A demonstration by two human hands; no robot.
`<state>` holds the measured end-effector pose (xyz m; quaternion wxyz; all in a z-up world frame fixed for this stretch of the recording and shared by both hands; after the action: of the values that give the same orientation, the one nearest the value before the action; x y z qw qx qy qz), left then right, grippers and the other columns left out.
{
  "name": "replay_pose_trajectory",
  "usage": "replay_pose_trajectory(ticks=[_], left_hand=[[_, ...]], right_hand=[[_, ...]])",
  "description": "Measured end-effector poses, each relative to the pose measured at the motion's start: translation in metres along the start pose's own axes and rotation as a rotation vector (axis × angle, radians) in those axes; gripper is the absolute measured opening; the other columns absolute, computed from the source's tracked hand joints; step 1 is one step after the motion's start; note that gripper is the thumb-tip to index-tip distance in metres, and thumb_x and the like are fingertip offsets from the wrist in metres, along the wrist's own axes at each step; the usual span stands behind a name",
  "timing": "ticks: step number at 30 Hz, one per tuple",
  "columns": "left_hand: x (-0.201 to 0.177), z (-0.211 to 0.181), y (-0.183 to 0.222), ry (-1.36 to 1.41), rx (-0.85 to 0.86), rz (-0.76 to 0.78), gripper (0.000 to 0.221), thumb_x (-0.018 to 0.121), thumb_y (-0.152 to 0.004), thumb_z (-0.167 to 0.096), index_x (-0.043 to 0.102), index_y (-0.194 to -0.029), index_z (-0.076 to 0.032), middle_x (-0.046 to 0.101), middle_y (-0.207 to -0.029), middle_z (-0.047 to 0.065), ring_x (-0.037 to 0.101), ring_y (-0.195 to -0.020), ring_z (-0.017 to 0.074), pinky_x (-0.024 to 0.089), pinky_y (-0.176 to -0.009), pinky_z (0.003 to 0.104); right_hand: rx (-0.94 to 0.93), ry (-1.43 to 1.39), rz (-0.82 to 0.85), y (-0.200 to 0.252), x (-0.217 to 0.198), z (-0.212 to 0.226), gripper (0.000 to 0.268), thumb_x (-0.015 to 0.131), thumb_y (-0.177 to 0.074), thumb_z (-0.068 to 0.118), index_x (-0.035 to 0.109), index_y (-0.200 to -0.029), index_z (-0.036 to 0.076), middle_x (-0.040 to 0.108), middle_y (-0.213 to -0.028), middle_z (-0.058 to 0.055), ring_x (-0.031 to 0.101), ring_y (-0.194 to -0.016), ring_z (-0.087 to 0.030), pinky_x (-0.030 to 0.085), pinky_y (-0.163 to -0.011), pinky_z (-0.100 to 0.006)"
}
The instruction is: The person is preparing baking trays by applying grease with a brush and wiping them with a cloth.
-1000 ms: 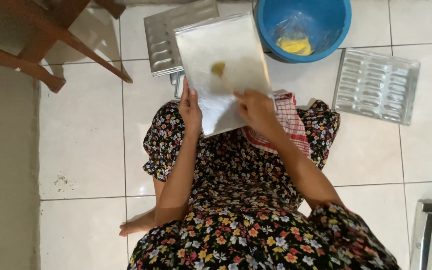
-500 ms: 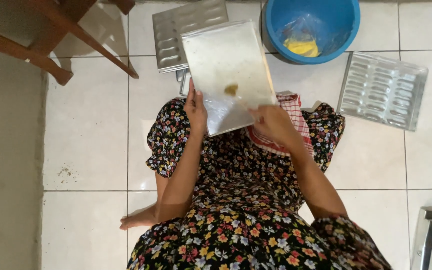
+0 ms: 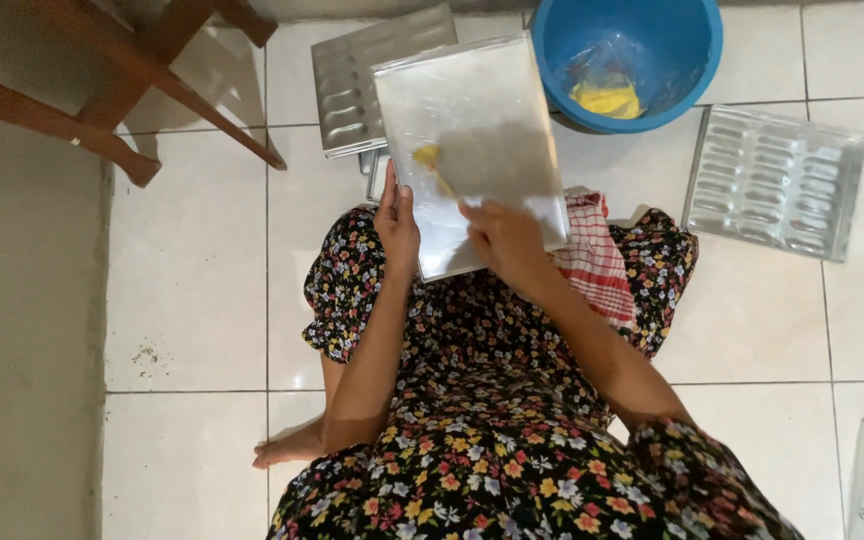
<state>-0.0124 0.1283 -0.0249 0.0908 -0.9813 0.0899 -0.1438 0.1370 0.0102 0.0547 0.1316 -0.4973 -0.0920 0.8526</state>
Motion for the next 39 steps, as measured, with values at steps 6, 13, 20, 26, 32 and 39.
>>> replay_pose_trajectory(ticks=[6,13,20,26,32,39], left_hand=[[0.011,-0.004,0.011,0.0,-0.039,0.056,0.046,0.056,-0.113,-0.018,0.047,-0.159,-0.014,0.046,-0.16,0.011,0.038,-0.149,0.0236,0.036,-0.124,0.04],[0.012,-0.015,0.007,-0.001,-0.007,0.029,0.047,0.054,-0.113,-0.013,0.045,-0.159,-0.011,0.045,-0.16,0.013,0.036,-0.15,0.0266,0.033,-0.125,0.043],[-0.016,-0.019,-0.016,-0.013,0.094,-0.064,0.048,0.053,-0.115,-0.015,0.041,-0.161,-0.012,0.043,-0.162,0.012,0.033,-0.151,0.0248,0.029,-0.128,0.042],[0.009,-0.034,0.021,-0.055,0.031,0.016,0.047,0.054,-0.113,-0.012,0.045,-0.159,-0.011,0.046,-0.159,0.015,0.037,-0.149,0.0274,0.033,-0.125,0.043],[-0.039,0.002,-0.012,-0.065,0.075,-0.092,0.048,0.053,-0.114,-0.017,0.043,-0.161,-0.016,0.06,-0.143,0.01,0.046,-0.131,0.0149,0.038,-0.111,0.032],[-0.033,-0.004,-0.005,0.011,0.032,-0.037,0.047,0.054,-0.114,-0.012,0.044,-0.16,-0.014,0.042,-0.162,0.012,0.03,-0.151,0.0249,0.027,-0.126,0.042]], right_hand=[[0.01,0.22,-0.219,-0.013,0.017,-0.008,0.032,0.063,-0.092,0.029,0.079,-0.119,0.026,0.059,-0.079,-0.003,0.068,-0.065,-0.028,0.055,-0.056,-0.039],[0.025,0.019,-0.163,0.009,0.003,-0.009,0.041,0.052,-0.101,0.019,0.071,-0.137,0.014,0.053,-0.089,-0.014,0.063,-0.07,-0.043,0.054,-0.061,-0.048],[0.102,0.166,0.139,0.05,-0.023,0.0,0.038,0.062,-0.094,0.018,0.076,-0.129,0.022,0.058,-0.085,-0.008,0.067,-0.067,-0.035,0.054,-0.059,-0.043],[0.113,0.179,-0.14,-0.05,-0.014,-0.052,0.041,0.062,-0.094,0.011,0.074,-0.133,0.015,0.057,-0.089,-0.01,0.067,-0.07,-0.036,0.055,-0.064,-0.044],[0.184,0.088,0.174,0.055,-0.037,0.002,0.027,0.058,-0.09,0.017,0.081,-0.105,0.017,0.059,-0.083,-0.014,0.066,-0.075,-0.045,0.055,-0.067,-0.05],[0.254,0.26,0.037,-0.027,-0.026,-0.062,0.037,0.063,-0.093,0.01,0.079,-0.125,0.019,0.063,-0.088,-0.013,0.072,-0.076,-0.039,0.06,-0.069,-0.051]])
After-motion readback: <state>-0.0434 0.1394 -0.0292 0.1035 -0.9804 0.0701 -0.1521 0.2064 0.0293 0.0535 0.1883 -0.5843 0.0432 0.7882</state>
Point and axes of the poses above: each hand's wrist, its own y-axis away from the middle knuckle, its own x-axis out of the palm, z = x × y, the point moved 5 cm from there along -y, towards the middle knuckle
